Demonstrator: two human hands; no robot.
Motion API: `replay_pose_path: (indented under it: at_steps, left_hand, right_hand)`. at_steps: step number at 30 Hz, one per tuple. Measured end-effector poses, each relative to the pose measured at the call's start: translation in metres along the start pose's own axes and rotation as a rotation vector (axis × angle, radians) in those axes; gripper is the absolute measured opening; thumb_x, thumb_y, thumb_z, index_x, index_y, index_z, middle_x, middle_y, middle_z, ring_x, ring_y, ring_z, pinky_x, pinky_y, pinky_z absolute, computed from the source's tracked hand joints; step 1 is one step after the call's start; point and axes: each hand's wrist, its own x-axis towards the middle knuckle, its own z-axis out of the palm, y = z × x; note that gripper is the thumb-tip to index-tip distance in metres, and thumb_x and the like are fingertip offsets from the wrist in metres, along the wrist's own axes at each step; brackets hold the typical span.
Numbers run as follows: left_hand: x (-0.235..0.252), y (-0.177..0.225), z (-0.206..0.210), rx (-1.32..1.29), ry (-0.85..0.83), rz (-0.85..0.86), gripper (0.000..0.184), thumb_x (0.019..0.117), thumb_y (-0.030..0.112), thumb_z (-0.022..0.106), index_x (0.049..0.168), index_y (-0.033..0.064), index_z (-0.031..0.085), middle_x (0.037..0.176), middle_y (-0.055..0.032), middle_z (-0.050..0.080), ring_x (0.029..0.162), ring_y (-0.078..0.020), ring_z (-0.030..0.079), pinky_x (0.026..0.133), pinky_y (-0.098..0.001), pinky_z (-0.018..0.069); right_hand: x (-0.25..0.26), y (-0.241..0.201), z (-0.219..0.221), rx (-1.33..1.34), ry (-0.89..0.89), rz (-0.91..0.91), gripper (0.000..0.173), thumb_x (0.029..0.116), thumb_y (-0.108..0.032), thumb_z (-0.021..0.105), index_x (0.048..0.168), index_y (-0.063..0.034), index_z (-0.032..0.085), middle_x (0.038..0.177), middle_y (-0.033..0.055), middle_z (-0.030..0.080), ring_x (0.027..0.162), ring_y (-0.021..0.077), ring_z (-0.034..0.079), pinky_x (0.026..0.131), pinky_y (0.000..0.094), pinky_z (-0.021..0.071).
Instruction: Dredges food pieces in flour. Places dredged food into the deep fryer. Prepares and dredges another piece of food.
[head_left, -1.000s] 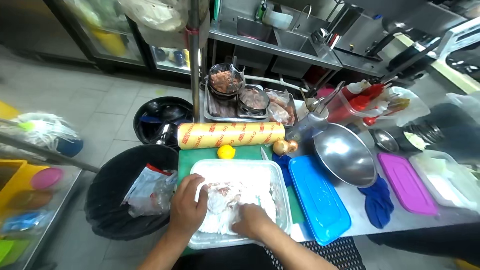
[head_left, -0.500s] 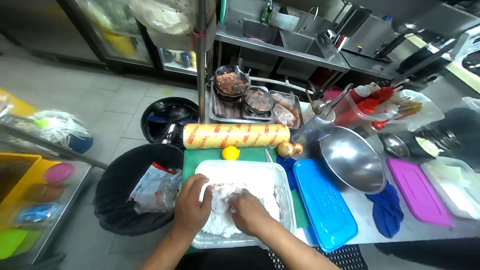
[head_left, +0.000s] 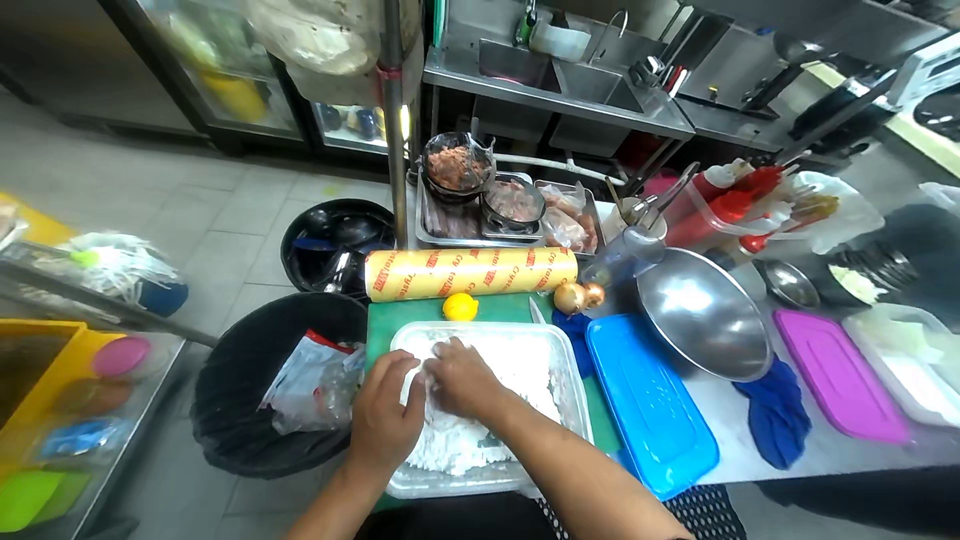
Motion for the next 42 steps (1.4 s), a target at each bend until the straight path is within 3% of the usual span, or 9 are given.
replay_pose_path:
  at_steps: [3, 10, 14, 19, 25, 31, 34, 38, 42]
  left_hand:
    - [0.000, -0.001, -0.001, 0.014, 0.007, -0.010, 0.030, 0.0993, 0.030, 0.054, 0.108, 0.0092, 0.074, 0.115, -0.0059, 0.070, 0.106, -0.0142, 0.067, 0.089, -0.0328, 0.0586]
    - [-0.001, 0.000, 0.001, 0.017, -0.001, -0.016, 0.030, 0.0993, 0.031, 0.055, 0.108, 0.0091, 0.074, 0.116, -0.0068, 0.070, 0.107, -0.0153, 0.067, 0.090, -0.0335, 0.0581]
    - [-0.001, -0.001, 0.001, 0.008, -0.013, 0.004, 0.030, 0.0995, 0.030, 0.055, 0.109, 0.0089, 0.074, 0.116, -0.0067, 0.070, 0.108, -0.0149, 0.067, 0.091, -0.0326, 0.0582]
    - [0.000, 0.000, -0.001, 0.016, -0.018, 0.008, 0.031, 0.0990, 0.031, 0.055, 0.109, 0.0093, 0.074, 0.115, -0.0063, 0.070, 0.107, -0.0143, 0.067, 0.090, -0.0326, 0.0582]
    - [-0.002, 0.001, -0.001, 0.018, -0.016, -0.015, 0.032, 0.0995, 0.032, 0.054, 0.110, 0.0089, 0.075, 0.116, -0.0077, 0.070, 0.108, -0.0169, 0.067, 0.091, -0.0360, 0.0584]
    - [0.000, 0.002, -0.002, 0.015, -0.027, -0.013, 0.032, 0.0995, 0.032, 0.054, 0.109, 0.0095, 0.074, 0.116, -0.0065, 0.070, 0.107, -0.0151, 0.067, 0.090, -0.0342, 0.0583]
    - [-0.001, 0.001, -0.002, 0.002, -0.019, -0.016, 0.031, 0.0992, 0.031, 0.055, 0.108, 0.0093, 0.074, 0.115, -0.0062, 0.070, 0.106, -0.0147, 0.067, 0.089, -0.0339, 0.0584]
    - [-0.001, 0.000, -0.001, 0.000, -0.016, -0.005, 0.031, 0.0984, 0.031, 0.055, 0.109, 0.0091, 0.074, 0.115, -0.0064, 0.070, 0.107, -0.0143, 0.067, 0.090, -0.0339, 0.0584]
    - [-0.003, 0.000, -0.001, 0.006, -0.018, -0.021, 0.030, 0.0992, 0.032, 0.055, 0.108, 0.0102, 0.074, 0.115, -0.0052, 0.070, 0.105, -0.0137, 0.067, 0.086, -0.0341, 0.0586]
  right_hand:
    - [-0.013, -0.005, -0.012, 0.100, 0.128, 0.015, 0.021, 0.0898, -0.020, 0.067, 0.107, -0.0090, 0.073, 0.109, 0.0112, 0.069, 0.112, 0.0307, 0.064, 0.095, 0.0479, 0.0547]
    - [-0.047, -0.014, -0.027, 0.161, 0.122, 0.137, 0.033, 0.0927, -0.015, 0.057, 0.121, -0.0102, 0.072, 0.123, 0.0121, 0.070, 0.119, 0.0273, 0.065, 0.101, 0.0444, 0.0534]
    - [-0.029, -0.011, -0.013, 0.081, -0.016, 0.226, 0.052, 0.0920, -0.026, 0.064, 0.143, -0.0154, 0.060, 0.144, 0.0092, 0.060, 0.140, 0.0331, 0.050, 0.109, 0.0554, 0.0468]
    - [-0.019, -0.001, -0.010, 0.185, -0.121, 0.283, 0.037, 0.0959, -0.035, 0.061, 0.118, -0.0074, 0.069, 0.117, 0.0157, 0.070, 0.115, 0.0340, 0.066, 0.096, 0.0578, 0.0527]
    - [-0.056, 0.033, -0.039, 0.681, -0.105, 0.386, 0.030, 0.1005, -0.031, 0.057, 0.117, -0.0086, 0.067, 0.095, 0.0099, 0.069, 0.084, 0.0209, 0.068, 0.079, 0.0452, 0.0575]
    - [-0.077, 0.002, -0.079, 0.320, 0.093, 0.359, 0.029, 0.0975, -0.030, 0.060, 0.118, -0.0111, 0.069, 0.100, 0.0089, 0.071, 0.096, 0.0242, 0.069, 0.089, 0.0496, 0.0560]
    - [-0.072, -0.018, -0.047, 0.130, 0.174, 0.246, 0.027, 0.0958, -0.026, 0.059, 0.114, -0.0099, 0.072, 0.110, 0.0103, 0.072, 0.110, 0.0286, 0.068, 0.095, 0.0504, 0.0548]
    - [-0.074, -0.027, -0.001, 0.138, -0.094, 0.163, 0.032, 0.0917, -0.018, 0.064, 0.123, -0.0096, 0.069, 0.124, 0.0144, 0.069, 0.121, 0.0351, 0.062, 0.097, 0.0567, 0.0541]
    - [-0.092, -0.030, -0.029, 0.219, -0.167, 0.458, 0.036, 0.0913, -0.036, 0.066, 0.116, -0.0101, 0.071, 0.111, 0.0126, 0.072, 0.109, 0.0315, 0.069, 0.093, 0.0559, 0.0552]
